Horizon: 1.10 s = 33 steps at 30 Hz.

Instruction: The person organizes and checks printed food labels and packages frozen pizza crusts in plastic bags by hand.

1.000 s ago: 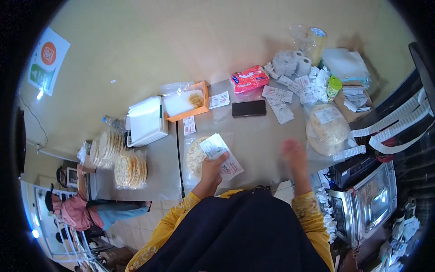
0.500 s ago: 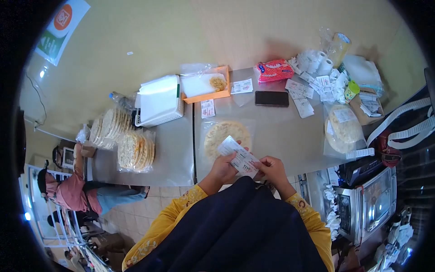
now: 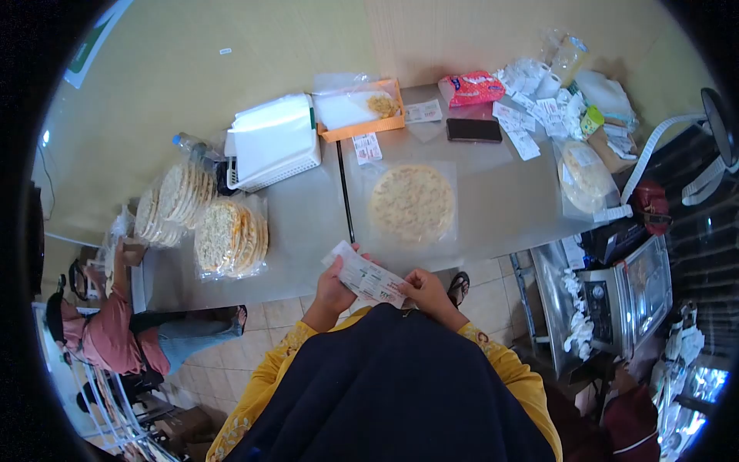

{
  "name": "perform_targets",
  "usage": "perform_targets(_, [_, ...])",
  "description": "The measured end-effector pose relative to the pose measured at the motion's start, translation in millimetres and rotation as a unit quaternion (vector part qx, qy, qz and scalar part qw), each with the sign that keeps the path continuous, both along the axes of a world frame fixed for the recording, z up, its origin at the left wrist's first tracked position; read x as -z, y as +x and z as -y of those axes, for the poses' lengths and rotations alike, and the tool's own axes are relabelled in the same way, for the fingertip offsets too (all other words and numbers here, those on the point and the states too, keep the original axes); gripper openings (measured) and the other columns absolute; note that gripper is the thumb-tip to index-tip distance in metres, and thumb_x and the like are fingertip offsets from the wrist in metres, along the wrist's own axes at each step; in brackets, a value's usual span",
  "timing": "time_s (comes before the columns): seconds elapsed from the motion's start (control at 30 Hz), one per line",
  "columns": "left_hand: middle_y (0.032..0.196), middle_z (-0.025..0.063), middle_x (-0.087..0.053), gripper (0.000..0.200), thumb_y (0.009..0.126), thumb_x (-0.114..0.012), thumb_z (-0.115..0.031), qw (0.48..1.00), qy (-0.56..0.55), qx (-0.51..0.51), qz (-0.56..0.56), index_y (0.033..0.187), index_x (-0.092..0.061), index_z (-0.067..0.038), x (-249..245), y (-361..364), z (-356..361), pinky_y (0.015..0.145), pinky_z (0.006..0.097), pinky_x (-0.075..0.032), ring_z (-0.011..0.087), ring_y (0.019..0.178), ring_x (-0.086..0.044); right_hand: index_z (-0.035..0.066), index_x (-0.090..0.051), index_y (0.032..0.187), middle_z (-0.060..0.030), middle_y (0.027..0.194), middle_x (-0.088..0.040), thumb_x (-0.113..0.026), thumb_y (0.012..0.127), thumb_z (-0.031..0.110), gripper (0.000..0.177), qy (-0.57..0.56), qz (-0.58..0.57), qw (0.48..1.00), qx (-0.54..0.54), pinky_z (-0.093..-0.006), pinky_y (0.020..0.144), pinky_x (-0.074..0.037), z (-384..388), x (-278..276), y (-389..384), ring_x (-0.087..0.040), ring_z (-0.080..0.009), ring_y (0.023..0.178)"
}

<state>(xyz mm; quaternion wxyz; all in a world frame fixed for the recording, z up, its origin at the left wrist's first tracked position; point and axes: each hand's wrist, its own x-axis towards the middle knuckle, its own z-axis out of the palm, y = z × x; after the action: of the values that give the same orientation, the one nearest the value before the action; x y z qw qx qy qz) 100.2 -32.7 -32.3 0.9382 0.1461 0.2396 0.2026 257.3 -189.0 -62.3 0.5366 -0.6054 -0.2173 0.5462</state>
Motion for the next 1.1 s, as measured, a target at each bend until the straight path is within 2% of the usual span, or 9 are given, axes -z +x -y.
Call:
perform_targets(0.2, [0.103, 0.0123, -0.055, 0.038, 0.089, -0.051, -0.02, 0.99, 0.089, -0.029, -0.11, 0.123, -0.042, -0.006, 16.2, -46.6, -13.2, 0.085, 0.0437, -0.044, 0.029, 0.096, -0.055, -0.001, -0.056, 0.096, -0.0056, 0.082, -0.061, -0.057, 0.085, 0.005, 0.013, 0.028, -0.074, 0.988, 0.136, -0.0244, 0.065, -0.049, 10.4, 11.2, -17.5, -0.058, -0.0102, 0.072])
perform_targets(0.3, [0.096, 0.0088, -0.057, 0.045, 0.082, -0.062, -0.012, 0.921, 0.253, 0.089, -0.282, 0.122, -0.043, -0.005, 11.5, -34.5, -9.2, 0.08, 0.0352, -0.046, 0.022, 0.089, -0.056, -0.001, -0.057, 0.098, -0.0062, 0.083, -0.061, -0.055, 0.086, 0.002, 0.013, 0.028, -0.043, 0.985, 0.162, -0.0248, 0.068, -0.049, 14.7, 4.6, -9.9, -0.058, -0.0107, 0.075])
perform_targets(0.47, [0.089, 0.0065, -0.059, 0.04, 0.076, -0.067, -0.006, 0.871, 0.379, 0.179, -0.258, 0.111, -0.048, -0.002, 14.0, -14.9, 15.5, 0.073, 0.0304, -0.048, 0.0167, 0.082, -0.057, -0.001, -0.055, 0.1, -0.0085, 0.088, -0.061, -0.055, 0.086, 0.003, 0.014, 0.048, 0.062, 0.99, 0.121, -0.026, 0.069, -0.051, 7.4, -2.3, -7.6, -0.06, -0.0136, 0.076])
perform_targets(0.57, [0.089, 0.0064, -0.06, 0.036, 0.076, -0.066, -0.003, 0.89, 0.336, 0.132, -0.277, 0.109, -0.051, -0.002, 25.9, -11.4, 20.4, 0.073, 0.0307, -0.048, 0.0161, 0.082, -0.058, 0.001, -0.054, 0.102, -0.0088, 0.092, -0.062, -0.056, 0.086, 0.006, 0.018, 0.019, -0.116, 0.956, 0.269, -0.029, 0.07, -0.052, -3.3, -17.9, -19.3, -0.062, -0.0168, 0.078])
perform_targets(0.7, [0.087, 0.0047, -0.06, 0.034, 0.077, -0.066, -0.005, 0.892, 0.335, 0.119, -0.279, 0.107, -0.051, -0.001, 37.1, -9.9, 28.4, 0.071, 0.0293, -0.048, 0.0148, 0.079, -0.058, 0.004, -0.052, 0.105, -0.0075, 0.096, -0.062, -0.057, 0.085, 0.008, 0.02, 0.003, -0.274, 0.941, 0.201, -0.0344, 0.071, -0.053, 8.3, 10.1, -37.3, -0.063, -0.0198, 0.082])
perform_targets(0.8, [0.09, 0.0108, -0.059, 0.035, 0.074, -0.067, -0.01, 0.806, 0.469, 0.083, -0.351, 0.103, -0.05, -0.001, 57.8, -6.2, 21.4, 0.072, 0.0339, -0.048, 0.0227, 0.081, -0.059, 0.007, -0.051, 0.106, -0.007, 0.096, -0.062, -0.055, 0.086, 0.008, 0.021, -0.017, -0.274, 0.94, 0.201, -0.0369, 0.072, -0.052, 18.0, 29.6, -40.6, -0.062, -0.0211, 0.085])
perform_targets(0.9, [0.093, 0.0146, -0.056, 0.045, 0.068, -0.068, -0.009, 0.509, 0.79, -0.028, -0.341, 0.108, -0.049, -0.002, 24.3, 8.6, -0.5, 0.076, 0.04, -0.045, 0.0314, 0.087, -0.056, 0.009, -0.051, 0.108, -0.0071, 0.097, -0.06, -0.053, 0.086, 0.009, 0.022, -0.047, -0.271, 0.931, 0.242, -0.0396, 0.072, -0.051, 31.2, 31.7, -28.3, -0.06, -0.0226, 0.087])
perform_targets(1.03, [0.096, 0.0137, -0.055, 0.049, 0.066, -0.064, -0.012, 0.358, 0.872, 0.053, -0.329, 0.112, -0.049, -0.006, 20.7, 33.7, -24.6, 0.078, 0.0414, -0.039, 0.0307, 0.09, -0.053, 0.009, -0.049, 0.11, -0.0071, 0.1, -0.06, -0.049, 0.088, 0.009, 0.022, -0.047, -0.291, 0.922, 0.252, -0.0433, 0.075, -0.05, 40.7, 37.5, -21.4, -0.06, -0.0239, 0.088])
perform_targets(1.1, [0.095, 0.012, -0.056, 0.044, 0.066, -0.063, -0.013, 0.33, 0.887, 0.058, -0.318, 0.108, -0.05, -0.007, 25.0, 45.6, -32.1, 0.079, 0.0399, -0.039, 0.0292, 0.088, -0.053, 0.009, -0.049, 0.111, -0.007, 0.101, -0.059, -0.047, 0.089, 0.009, 0.022, -0.042, -0.31, 0.916, 0.25, -0.0439, 0.076, -0.05, 42.9, 41.7, -21.0, -0.06, -0.0239, 0.088])
